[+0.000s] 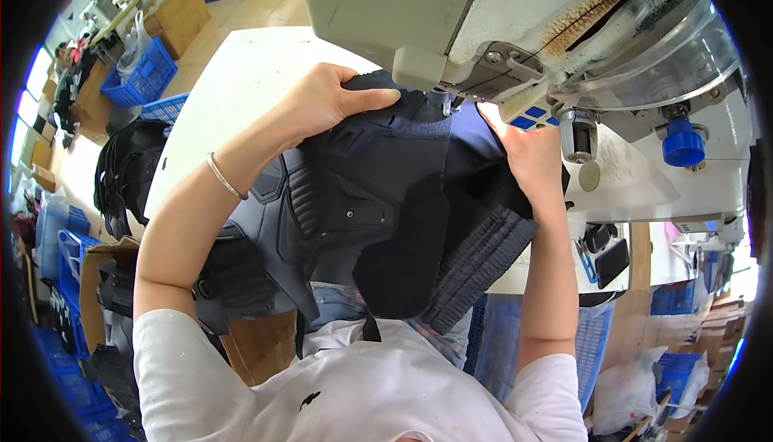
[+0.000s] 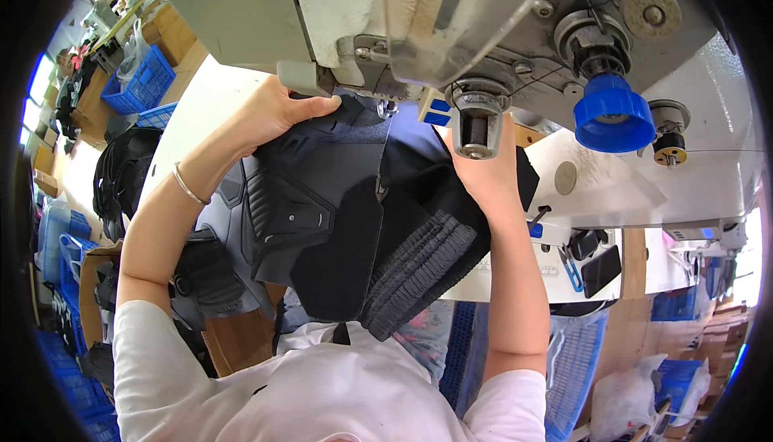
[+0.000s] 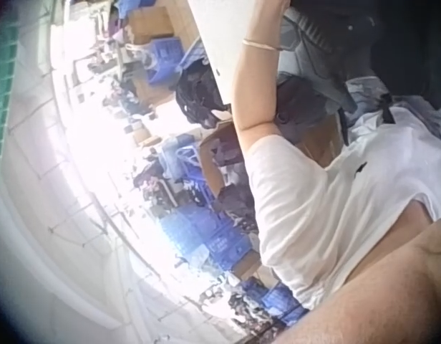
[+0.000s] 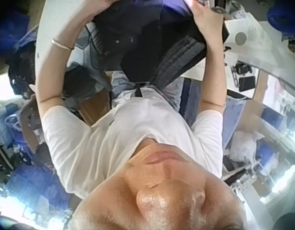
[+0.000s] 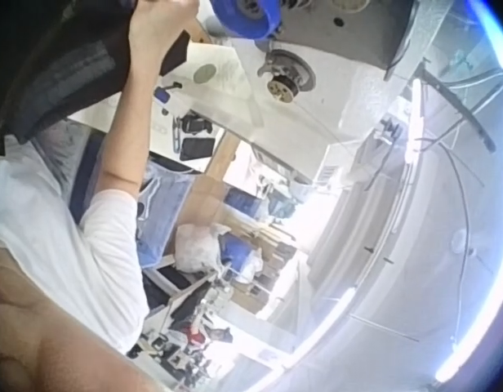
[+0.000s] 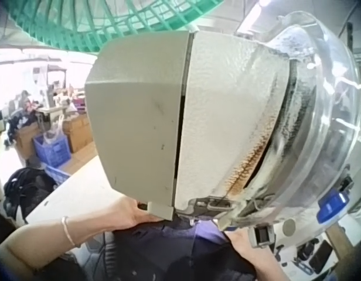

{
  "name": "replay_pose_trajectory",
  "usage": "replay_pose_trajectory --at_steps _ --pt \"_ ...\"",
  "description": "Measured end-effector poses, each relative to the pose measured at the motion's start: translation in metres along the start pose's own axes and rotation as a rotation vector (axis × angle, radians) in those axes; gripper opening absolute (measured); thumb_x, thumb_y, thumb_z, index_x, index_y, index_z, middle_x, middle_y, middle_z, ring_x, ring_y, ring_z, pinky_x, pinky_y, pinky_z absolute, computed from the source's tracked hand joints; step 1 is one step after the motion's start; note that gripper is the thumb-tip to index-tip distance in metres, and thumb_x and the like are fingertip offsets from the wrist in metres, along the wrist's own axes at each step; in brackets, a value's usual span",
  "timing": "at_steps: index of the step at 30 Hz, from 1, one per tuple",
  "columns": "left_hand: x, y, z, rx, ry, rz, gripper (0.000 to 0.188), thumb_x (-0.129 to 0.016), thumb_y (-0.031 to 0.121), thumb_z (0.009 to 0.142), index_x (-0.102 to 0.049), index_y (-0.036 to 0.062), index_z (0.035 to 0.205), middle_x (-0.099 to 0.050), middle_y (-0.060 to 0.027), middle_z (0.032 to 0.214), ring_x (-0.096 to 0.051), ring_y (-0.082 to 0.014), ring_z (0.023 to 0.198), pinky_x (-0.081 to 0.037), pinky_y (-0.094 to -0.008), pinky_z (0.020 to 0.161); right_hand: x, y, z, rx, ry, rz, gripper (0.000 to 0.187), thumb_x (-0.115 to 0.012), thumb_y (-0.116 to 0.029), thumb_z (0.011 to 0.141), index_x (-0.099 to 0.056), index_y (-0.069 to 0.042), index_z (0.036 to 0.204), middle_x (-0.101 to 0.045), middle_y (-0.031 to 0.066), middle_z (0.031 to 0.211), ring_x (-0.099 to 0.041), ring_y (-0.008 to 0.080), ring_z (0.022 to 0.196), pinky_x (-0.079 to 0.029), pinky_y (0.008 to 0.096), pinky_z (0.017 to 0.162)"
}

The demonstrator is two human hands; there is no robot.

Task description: Stitching components of a shoe upper using an industrial sewing machine.

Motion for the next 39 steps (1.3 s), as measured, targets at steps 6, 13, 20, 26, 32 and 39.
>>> replay_pose_trajectory --at_steps 6,13,20,26,32,39 --pt "0.003 0.009 -0.001 -0.034 0.055 0.002 0.043 -0.076 0.031 0.079 -0.067 -0.0074 0.096 -0.069 -0.0112 0.080 -0.064 -0.0124 0.065 -0.053 -0.0243 0.061 0.003 0.008 0.003 0.334 0.049 -0.266 0.048 -0.077 -0.014 0.071 -0.049 -0.002 0.108 -0.058 0.0110 0.094 -0.058 0.0219 0.084 -0.047 0.0323 0.075" --pt "0.002 0.012 0.001 -0.050 0.062 0.024 0.041 -0.075 0.030 0.079 -0.068 -0.0062 0.098 -0.069 -0.0101 0.081 -0.064 -0.0114 0.066 -0.053 -0.0237 0.062 -0.003 0.008 0.008 0.423 -0.004 -0.522 0.039 -0.064 -0.012 0.075 -0.058 -0.014 0.113 -0.063 0.0077 0.095 -0.062 0.0204 0.085 -0.049 0.0310 0.077" --pt "0.002 0.024 -0.004 -0.075 0.098 0.059 0.036 -0.075 0.025 0.080 -0.068 -0.0060 0.097 -0.069 -0.0086 0.083 -0.062 -0.0094 0.068 -0.051 -0.0225 0.062 -0.003 0.014 0.015 0.302 -0.033 -0.184 0.043 -0.073 -0.013 0.071 -0.053 -0.002 0.107 -0.060 0.0108 0.099 -0.057 0.0215 0.090 -0.046 0.0328 0.081" --pt "0.005 0.031 -0.008 -0.150 0.134 0.109 0.030 -0.072 0.016 0.081 -0.068 -0.0038 0.102 -0.070 -0.0070 0.087 -0.062 -0.0098 0.073 -0.051 -0.0239 0.070 -0.007 0.021 0.018 0.238 -0.050 -0.090 0.047 -0.071 -0.013 0.073 -0.050 -0.003 0.114 -0.059 0.0090 0.106 -0.055 0.0198 0.097 -0.043 0.0326 0.088" --pt "0.008 0.029 0.000 -0.167 0.122 0.136 0.040 -0.072 0.016 0.078 -0.063 -0.0010 0.113 -0.066 -0.0101 0.108 -0.059 -0.0156 0.095 -0.046 -0.0297 0.088 -0.008 -0.002 0.018 0.271 -0.028 -0.148 0.046 -0.070 -0.014 0.073 -0.050 -0.003 0.114 -0.058 0.0117 0.107 -0.056 0.0231 0.099 -0.042 0.0333 0.089" --pt "0.010 0.027 0.009 -0.142 0.104 0.162 0.044 -0.073 0.021 0.077 -0.061 -0.0009 0.114 -0.064 -0.0110 0.110 -0.057 -0.0168 0.099 -0.044 -0.0304 0.089 0.021 -0.038 -0.031 0.137 0.171 -0.474 0.034 -0.068 -0.013 0.072 -0.062 -0.005 0.105 -0.060 0.0182 0.110 -0.053 0.0367 0.103 -0.041 0.0404 0.086"
Point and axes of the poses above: each hand's wrist, its own z-axis towards the middle knuckle, its own x-axis out of the back of the hand, y = z × x, the point moved 6 cm from there along z, towards the middle knuckle
